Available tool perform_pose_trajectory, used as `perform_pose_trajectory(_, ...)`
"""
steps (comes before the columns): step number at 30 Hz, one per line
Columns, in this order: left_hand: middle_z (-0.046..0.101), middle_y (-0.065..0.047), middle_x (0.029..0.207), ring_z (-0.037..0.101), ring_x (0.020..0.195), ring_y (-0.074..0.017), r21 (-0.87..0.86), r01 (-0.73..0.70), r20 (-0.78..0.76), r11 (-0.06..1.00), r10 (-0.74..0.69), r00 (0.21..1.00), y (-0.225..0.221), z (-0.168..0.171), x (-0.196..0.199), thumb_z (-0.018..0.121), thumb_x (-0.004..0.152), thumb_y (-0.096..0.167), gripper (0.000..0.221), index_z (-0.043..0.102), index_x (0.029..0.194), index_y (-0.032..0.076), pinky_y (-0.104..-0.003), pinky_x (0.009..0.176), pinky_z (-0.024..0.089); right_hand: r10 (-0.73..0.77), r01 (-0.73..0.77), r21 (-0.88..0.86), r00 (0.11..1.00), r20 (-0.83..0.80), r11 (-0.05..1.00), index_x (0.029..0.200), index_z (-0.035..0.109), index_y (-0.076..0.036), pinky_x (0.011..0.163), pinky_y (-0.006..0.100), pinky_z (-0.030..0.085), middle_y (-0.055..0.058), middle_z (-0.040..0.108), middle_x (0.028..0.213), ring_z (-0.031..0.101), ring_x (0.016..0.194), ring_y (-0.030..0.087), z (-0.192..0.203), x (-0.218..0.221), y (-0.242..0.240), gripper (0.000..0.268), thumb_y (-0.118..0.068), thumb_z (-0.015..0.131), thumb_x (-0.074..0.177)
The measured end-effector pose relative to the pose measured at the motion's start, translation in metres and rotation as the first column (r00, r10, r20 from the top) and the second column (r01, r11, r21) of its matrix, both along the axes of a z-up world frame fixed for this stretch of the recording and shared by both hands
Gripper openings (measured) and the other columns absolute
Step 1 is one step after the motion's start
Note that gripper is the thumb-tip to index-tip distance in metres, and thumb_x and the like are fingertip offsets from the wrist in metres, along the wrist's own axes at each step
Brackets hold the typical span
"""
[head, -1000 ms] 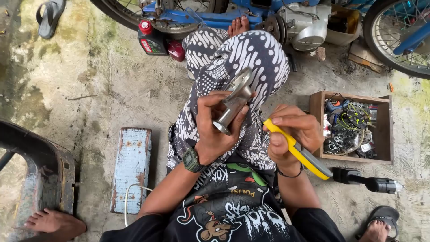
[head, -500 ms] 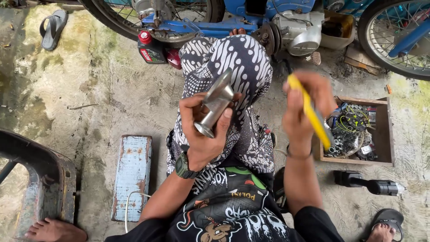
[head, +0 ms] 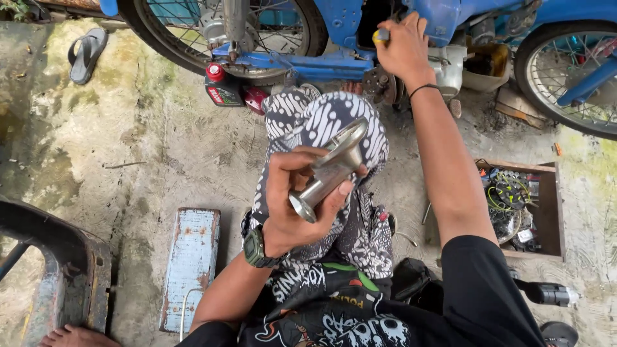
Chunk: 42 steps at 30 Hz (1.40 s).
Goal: Scraping residue or old gasket material from a metal part using a utility knife.
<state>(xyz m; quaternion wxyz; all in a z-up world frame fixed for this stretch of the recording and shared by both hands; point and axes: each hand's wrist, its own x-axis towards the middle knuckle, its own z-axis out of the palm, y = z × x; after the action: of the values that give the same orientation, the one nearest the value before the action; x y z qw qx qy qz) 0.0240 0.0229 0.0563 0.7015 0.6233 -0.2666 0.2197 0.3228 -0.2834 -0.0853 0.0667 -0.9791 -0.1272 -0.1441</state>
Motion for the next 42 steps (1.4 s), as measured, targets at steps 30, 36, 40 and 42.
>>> perform_pose_trajectory(30, 0.059, -0.022, 0.109, 0.077, 0.089, -0.0401, -0.199, 0.172, -0.049, 0.965, -0.185, 0.982, 0.003, -0.007, 0.001, 0.065, 0.099, 0.013, 0.035, 0.033, 0.110, 0.004, -0.039, 0.070, 0.066, -0.109, -0.303, 0.800, 0.904, 0.413, 0.518, 0.122, 0.056, -0.002, 0.066, 0.027, 0.049, 0.014, 0.061, 0.097, 0.059, 0.081, 0.018, 0.079, -0.175, 0.062, 0.031, -0.026, 0.036, 0.117)
perform_pose_trajectory(36, 0.067, -0.020, 0.092, 0.073, 0.082, -0.0264, -0.127, -0.018, -0.017, 0.992, 0.016, 1.000, 0.013, -0.041, 0.001, 0.075, 0.091, 0.005, 0.038, 0.051, 0.117, -0.007, -0.033, 0.065, 0.057, -0.179, -0.372, 0.803, 0.849, 0.497, 0.466, 0.114, 0.058, 0.005, 0.063, 0.030, 0.053, 0.015, 0.060, 0.087, 0.064, 0.067, 0.019, 0.069, -0.247, 0.087, 0.024, -0.019, 0.058, 0.108)
perform_pose_trajectory(40, 0.071, -0.021, 0.094, 0.075, 0.081, -0.0269, -0.152, -0.014, -0.045, 0.988, 0.008, 0.999, 0.010, -0.038, 0.001, 0.074, 0.091, 0.003, 0.032, 0.053, 0.113, -0.008, -0.036, 0.060, 0.058, -0.218, -0.360, 0.818, 0.844, 0.491, 0.449, 0.104, 0.060, 0.008, 0.055, 0.030, 0.055, 0.017, 0.062, 0.078, 0.066, 0.059, 0.021, 0.066, -0.295, 0.118, 0.032, -0.023, 0.066, 0.099)
perform_pose_trajectory(42, 0.073, -0.017, 0.082, 0.066, 0.057, -0.0136, -0.116, -0.052, -0.019, 0.992, 0.050, 0.999, 0.005, -0.027, -0.001, 0.076, 0.090, 0.004, 0.031, 0.055, 0.110, -0.005, -0.022, 0.046, 0.046, -0.115, -0.508, 0.787, 0.811, 0.574, 0.349, 0.097, 0.055, 0.005, 0.054, 0.031, 0.054, 0.015, 0.061, 0.072, 0.064, 0.058, 0.020, 0.063, -0.311, 0.128, 0.026, -0.016, 0.071, 0.094)
